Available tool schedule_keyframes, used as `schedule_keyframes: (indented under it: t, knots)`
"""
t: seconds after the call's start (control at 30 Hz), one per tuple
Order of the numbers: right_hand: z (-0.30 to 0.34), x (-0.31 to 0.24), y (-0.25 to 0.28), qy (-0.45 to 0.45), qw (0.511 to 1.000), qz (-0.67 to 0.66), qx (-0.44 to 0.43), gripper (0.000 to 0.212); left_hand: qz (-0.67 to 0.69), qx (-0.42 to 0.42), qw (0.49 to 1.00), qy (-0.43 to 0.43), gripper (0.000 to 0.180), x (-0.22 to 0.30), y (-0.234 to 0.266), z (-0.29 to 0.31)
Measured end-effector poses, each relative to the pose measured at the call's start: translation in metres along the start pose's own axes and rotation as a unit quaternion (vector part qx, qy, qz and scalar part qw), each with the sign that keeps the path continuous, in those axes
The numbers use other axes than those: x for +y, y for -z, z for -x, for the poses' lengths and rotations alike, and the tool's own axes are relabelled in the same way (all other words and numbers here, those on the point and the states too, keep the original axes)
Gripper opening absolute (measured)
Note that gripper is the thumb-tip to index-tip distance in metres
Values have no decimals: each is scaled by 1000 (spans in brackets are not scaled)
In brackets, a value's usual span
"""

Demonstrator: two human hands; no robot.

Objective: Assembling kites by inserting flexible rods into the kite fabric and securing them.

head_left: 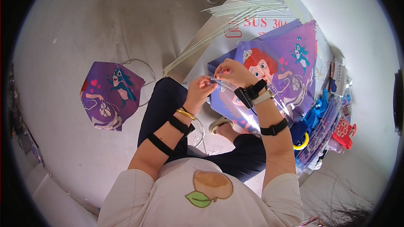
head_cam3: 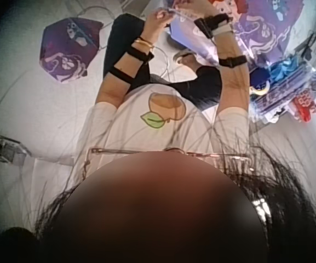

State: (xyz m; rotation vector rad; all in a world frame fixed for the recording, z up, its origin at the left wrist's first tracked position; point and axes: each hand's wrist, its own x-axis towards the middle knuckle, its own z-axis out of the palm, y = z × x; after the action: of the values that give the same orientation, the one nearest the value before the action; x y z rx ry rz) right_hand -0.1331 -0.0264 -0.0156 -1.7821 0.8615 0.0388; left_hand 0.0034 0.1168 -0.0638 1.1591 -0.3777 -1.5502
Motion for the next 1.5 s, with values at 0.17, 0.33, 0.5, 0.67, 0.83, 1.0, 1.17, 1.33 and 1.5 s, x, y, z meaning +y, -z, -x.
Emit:
schedule_keyframes:
  t: [0.17,0.33,0.5,0.67,0.83,1.0,1.17,1.33,1.5]
  knots:
    - [2,-1,-1,-2,1000,-10,3,17,-14,21,999,-35,17,-3,-6,-2]
    - [4,-9,-1,-5,999,40,23,13,16,70,997,5,17,-7,-8,-4]
    - [18,-20,-9,107,964,152,188,16,-20,90,995,24,20,-1,-4,-8]
    - [51,-38,-10,58,956,75,278,23,-86,73,993,-24,26,-3,3,-8]
    - [109,-28,-41,12,941,34,336,19,-67,96,993,28,35,11,-2,-2]
    - [163,-17,-95,-35,929,15,369,17,-152,2,985,87,35,11,26,4]
    - [205,-6,-150,-79,922,-58,375,15,-298,-84,948,-74,31,-12,32,29]
    - [228,-4,-182,-80,919,-52,381,15,-217,1,976,29,22,-9,16,39]
    - [236,-14,-204,-68,914,-71,393,18,-199,34,979,39,23,-9,8,48]
